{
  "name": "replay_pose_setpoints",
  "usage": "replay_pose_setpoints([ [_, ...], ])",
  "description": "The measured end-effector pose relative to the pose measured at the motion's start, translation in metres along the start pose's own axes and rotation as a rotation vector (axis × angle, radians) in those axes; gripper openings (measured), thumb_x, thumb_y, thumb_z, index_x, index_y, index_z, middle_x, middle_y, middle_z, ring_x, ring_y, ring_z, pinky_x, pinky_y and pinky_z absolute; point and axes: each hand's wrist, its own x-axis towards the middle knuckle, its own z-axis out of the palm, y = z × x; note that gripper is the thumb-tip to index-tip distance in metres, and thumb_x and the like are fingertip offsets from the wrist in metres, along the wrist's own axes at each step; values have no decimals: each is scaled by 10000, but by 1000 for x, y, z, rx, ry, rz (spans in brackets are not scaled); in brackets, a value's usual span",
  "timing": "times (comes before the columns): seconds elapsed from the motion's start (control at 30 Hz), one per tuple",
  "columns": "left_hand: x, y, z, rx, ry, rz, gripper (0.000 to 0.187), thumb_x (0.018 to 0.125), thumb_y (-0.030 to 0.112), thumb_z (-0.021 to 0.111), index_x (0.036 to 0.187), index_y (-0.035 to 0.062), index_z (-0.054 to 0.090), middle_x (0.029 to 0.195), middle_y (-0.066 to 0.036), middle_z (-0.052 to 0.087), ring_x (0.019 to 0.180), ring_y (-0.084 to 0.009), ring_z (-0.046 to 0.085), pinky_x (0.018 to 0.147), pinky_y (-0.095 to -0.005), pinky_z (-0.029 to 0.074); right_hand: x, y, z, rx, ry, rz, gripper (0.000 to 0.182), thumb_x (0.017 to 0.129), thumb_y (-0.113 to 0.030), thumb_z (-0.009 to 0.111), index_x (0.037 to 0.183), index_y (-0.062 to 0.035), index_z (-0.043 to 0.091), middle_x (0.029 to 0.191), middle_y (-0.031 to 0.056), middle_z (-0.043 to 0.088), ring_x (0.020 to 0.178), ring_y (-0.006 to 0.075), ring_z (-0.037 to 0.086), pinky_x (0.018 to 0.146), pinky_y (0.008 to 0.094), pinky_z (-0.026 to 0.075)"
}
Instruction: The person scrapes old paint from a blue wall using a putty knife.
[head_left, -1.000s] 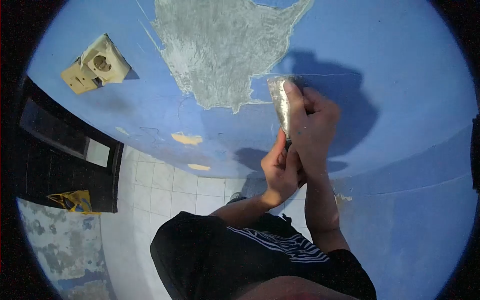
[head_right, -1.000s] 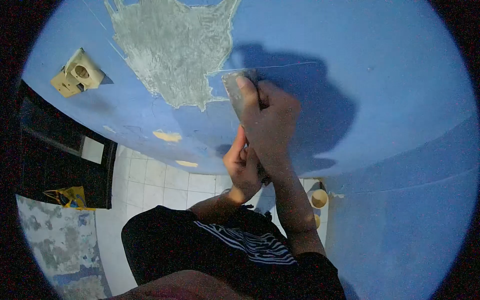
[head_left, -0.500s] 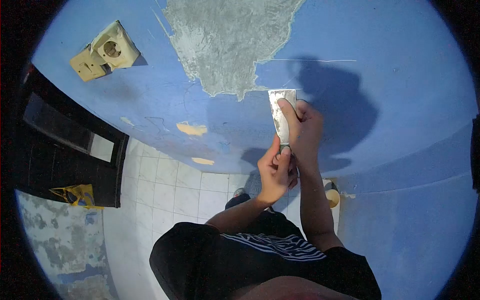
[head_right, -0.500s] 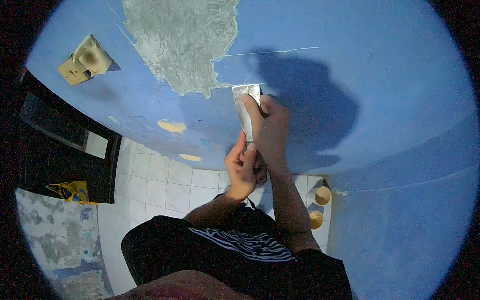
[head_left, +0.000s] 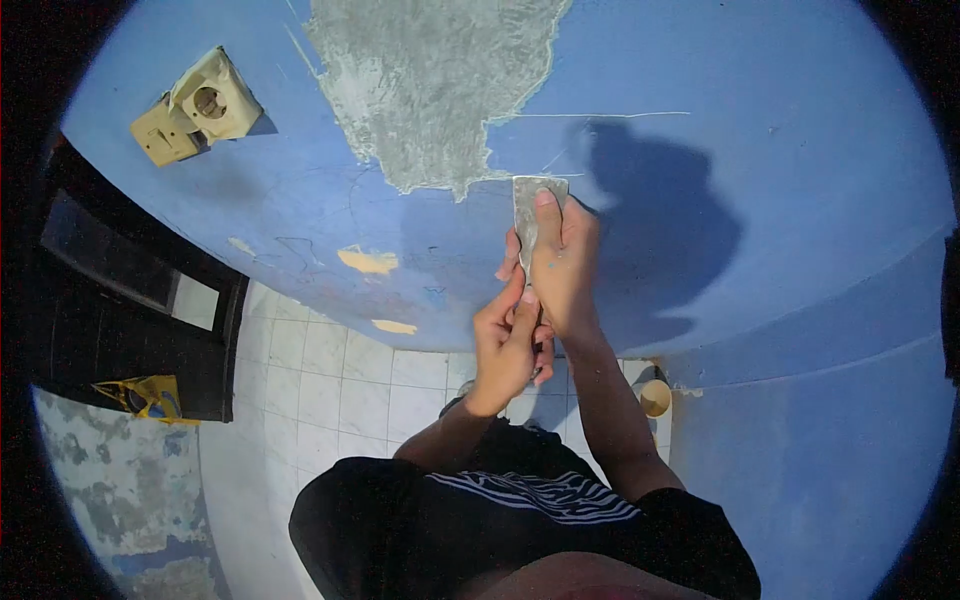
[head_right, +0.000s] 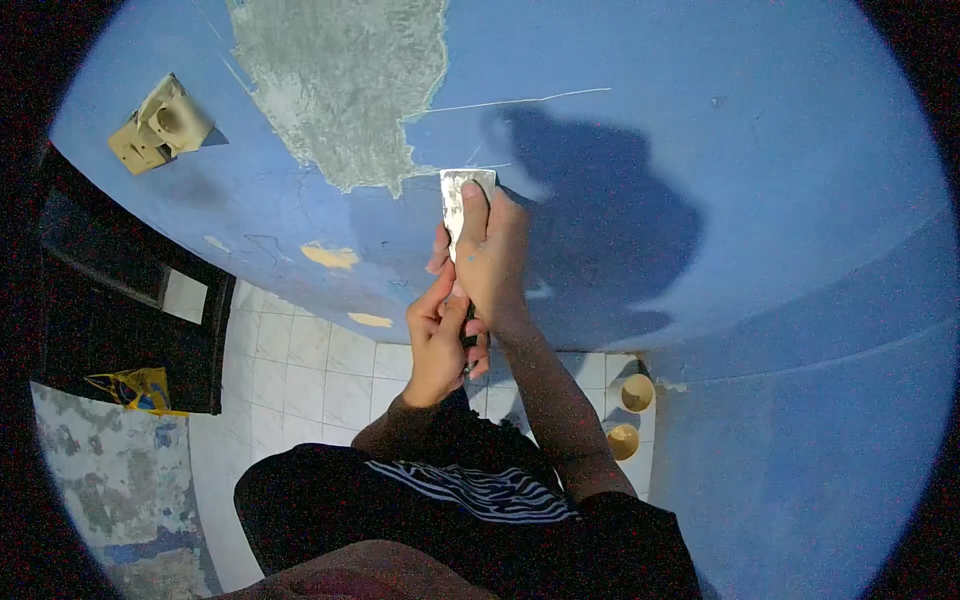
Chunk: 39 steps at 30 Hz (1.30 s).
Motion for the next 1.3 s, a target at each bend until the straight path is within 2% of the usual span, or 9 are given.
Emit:
replay_pose_setpoints([
  [0.1, -2, -9, 17, -116, 25, -17, 493, 1052, 239, 466, 1514, 117, 340, 595, 10, 439, 410, -87, 404, 331, -251, 343, 3, -15, -7, -122, -19, 46, 347, 1039, -217, 411, 848, 36, 552, 577, 116, 581, 425, 185, 594, 387, 319, 476],
  [0.17, -1, -17, 29, -89, 65, 111, 478, 1053, 250, 461, 1489, 76, 371, 603, 16, 470, 406, -77, 393, 328, -248, 336, 5, -22, -13, -182, -50, 50, 348, 1033, -214, 420, 833, 36, 557, 570, 112, 582, 426, 182, 596, 389, 316, 475],
  [0.27, 4, -25, 33, -240, 37, 41, 446, 1056, 214, 443, 1458, 25, 407, 616, 14, 514, 395, -69, 395, 333, -244, 320, 8, -18, -16, -243, -66, 27, 359, 1026, -211, 427, 800, 31, 567, 560, 104, 585, 426, 177, 598, 393, 311, 474],
  [0.37, 5, -17, 23, -37, 57, 107, 420, 1056, 178, 437, 1431, -11, 432, 626, -16, 543, 382, -79, 410, 338, -248, 307, 3, -16, -8, -188, -13, 11, 368, 1023, -213, 428, 781, 24, 572, 554, 97, 587, 426, 172, 598, 399, 308, 474],
  [0.47, 0, -4, -2, -8, -86, 116, 438, 1056, 140, 431, 1485, 73, 369, 651, -17, 489, 434, -85, 455, 341, -251, 352, 1, -13, 3, -84, 34, 46, 352, 1024, -214, 430, 802, 20, 569, 554, 95, 589, 428, 174, 598, 401, 312, 476],
  [0.63, -2, -4, -1, -12, -41, 104, 456, 1057, 164, 436, 1499, 88, 352, 630, -25, 469, 409, -91, 443, 329, -259, 364, 1, -12, 1, 7, 51, 87, 343, 1026, -215, 437, 811, 21, 563, 561, 98, 595, 421, 184, 596, 397, 318, 477],
  [0.83, 7, -25, 33, -155, 7, 97, 369, 1062, 185, 435, 1408, 58, 440, 622, 8, 455, 412, -76, 419, 346, -252, 349, 12, -20, -17, -315, -68, -18, 375, 1019, -198, 443, 756, 43, 561, 550, 111, 582, 420, 184, 596, 402, 327, 479],
  [1.07, 3, -16, 12, 75, -7, 234, 393, 1061, 181, 438, 1428, 42, 420, 608, 5, 468, 407, -66, 418, 350, -250, 344, 7, -20, -3, -175, -11, 76, 350, 1023, -183, 432, 781, 41, 550, 539, 101, 567, 415, 180, 590, 385, 324, 464],
  [1.3, 5, -20, 27, -53, 19, 143, 425, 1064, 174, 426, 1470, 59, 376, 603, 21, 455, 417, -54, 402, 360, -234, 341, 10, -18, -13, -221, -42, -17, 329, 1022, -180, 451, 782, 27, 538, 535, 93, 555, 403, 180, 587, 375, 320, 457],
])
